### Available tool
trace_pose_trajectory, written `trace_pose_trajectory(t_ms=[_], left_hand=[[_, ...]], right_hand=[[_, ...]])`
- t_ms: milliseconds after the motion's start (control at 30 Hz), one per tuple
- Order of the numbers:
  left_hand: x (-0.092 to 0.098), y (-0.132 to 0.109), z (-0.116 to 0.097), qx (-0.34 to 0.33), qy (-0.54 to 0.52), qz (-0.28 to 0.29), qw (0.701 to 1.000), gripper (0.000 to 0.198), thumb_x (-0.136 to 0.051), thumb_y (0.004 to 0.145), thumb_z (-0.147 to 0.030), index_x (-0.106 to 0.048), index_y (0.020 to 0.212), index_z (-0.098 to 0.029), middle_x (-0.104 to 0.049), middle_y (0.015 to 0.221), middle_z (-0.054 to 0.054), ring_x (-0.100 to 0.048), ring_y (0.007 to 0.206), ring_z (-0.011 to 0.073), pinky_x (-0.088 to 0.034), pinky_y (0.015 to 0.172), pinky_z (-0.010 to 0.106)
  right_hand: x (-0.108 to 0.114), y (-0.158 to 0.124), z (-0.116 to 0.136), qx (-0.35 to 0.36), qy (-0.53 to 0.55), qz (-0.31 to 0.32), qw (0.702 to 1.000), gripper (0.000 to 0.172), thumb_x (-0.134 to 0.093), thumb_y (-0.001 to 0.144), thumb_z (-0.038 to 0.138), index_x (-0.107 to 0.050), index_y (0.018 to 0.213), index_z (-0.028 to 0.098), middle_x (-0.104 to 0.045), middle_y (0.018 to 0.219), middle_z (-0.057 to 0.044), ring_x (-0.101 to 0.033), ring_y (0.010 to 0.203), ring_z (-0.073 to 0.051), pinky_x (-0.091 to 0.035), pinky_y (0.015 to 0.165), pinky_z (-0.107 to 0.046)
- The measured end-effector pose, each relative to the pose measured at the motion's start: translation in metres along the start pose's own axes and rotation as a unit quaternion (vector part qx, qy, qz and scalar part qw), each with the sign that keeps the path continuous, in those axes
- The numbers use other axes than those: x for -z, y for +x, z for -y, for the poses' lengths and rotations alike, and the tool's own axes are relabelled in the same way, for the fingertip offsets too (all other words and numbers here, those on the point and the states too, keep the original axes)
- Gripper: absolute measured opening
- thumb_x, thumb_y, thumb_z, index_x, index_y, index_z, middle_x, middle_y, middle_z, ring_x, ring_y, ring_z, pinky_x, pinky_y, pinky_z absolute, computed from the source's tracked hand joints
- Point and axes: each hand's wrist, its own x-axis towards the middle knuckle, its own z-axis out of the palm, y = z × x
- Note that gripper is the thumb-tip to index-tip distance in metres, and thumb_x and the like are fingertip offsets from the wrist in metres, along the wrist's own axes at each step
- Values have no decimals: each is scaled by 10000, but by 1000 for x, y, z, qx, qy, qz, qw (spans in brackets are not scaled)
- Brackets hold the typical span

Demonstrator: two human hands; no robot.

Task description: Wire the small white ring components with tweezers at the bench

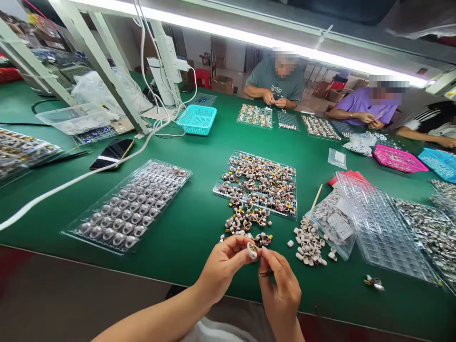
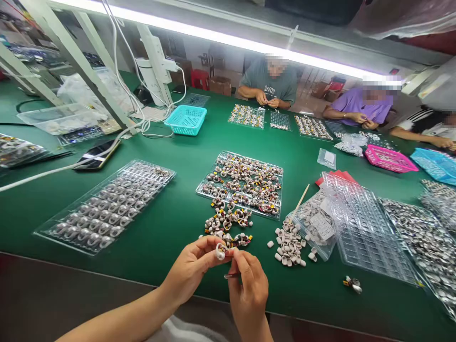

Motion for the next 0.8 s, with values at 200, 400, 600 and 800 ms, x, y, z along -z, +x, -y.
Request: trace_pose_trajectory(t_ms=[200, 400, 600, 800], left_hand=[[7, 2, -3, -22, 10, -10, 1000, 263, -837, 714, -296, -701, 877, -142, -722, 818, 33, -695, 803, 181, -538, 849, 318], [8, 0, -2, -19, 31, 0, 999, 277, -827, 722, -328, -686, 873, -145, -741, 817, 43, -699, 788, 184, -536, 849, 325], [6, 0, -7, -26, 66, 5, 997, 299, -832, 702, -376, -699, 828, -139, -697, 760, 17, -626, 718, 134, -508, 720, 234], [10, -3, -8, -50, 140, 27, 989, 268, -775, 763, -382, -713, 845, -134, -699, 780, 49, -622, 726, 158, -517, 713, 259]], right_hand=[[9, 6, 12, -144, 92, 26, 985, 231, -602, 909, 149, -648, 1122, 224, -734, 995, -60, -714, 750, -163, -597, 671, -256], [12, 6, 16, -224, 182, 35, 957, 108, -620, 911, 199, -668, 1003, 227, -652, 1023, -59, -660, 895, -161, -567, 708, -233], [8, 12, 17, -267, 275, 45, 922, 104, -654, 891, 200, -715, 973, 223, -672, 940, -48, -643, 736, -140, -547, 620, -232], [5, 22, 14, -288, 346, 74, 890, 115, -680, 877, 218, -755, 964, 218, -685, 898, -55, -643, 772, -165, -527, 602, -247]])
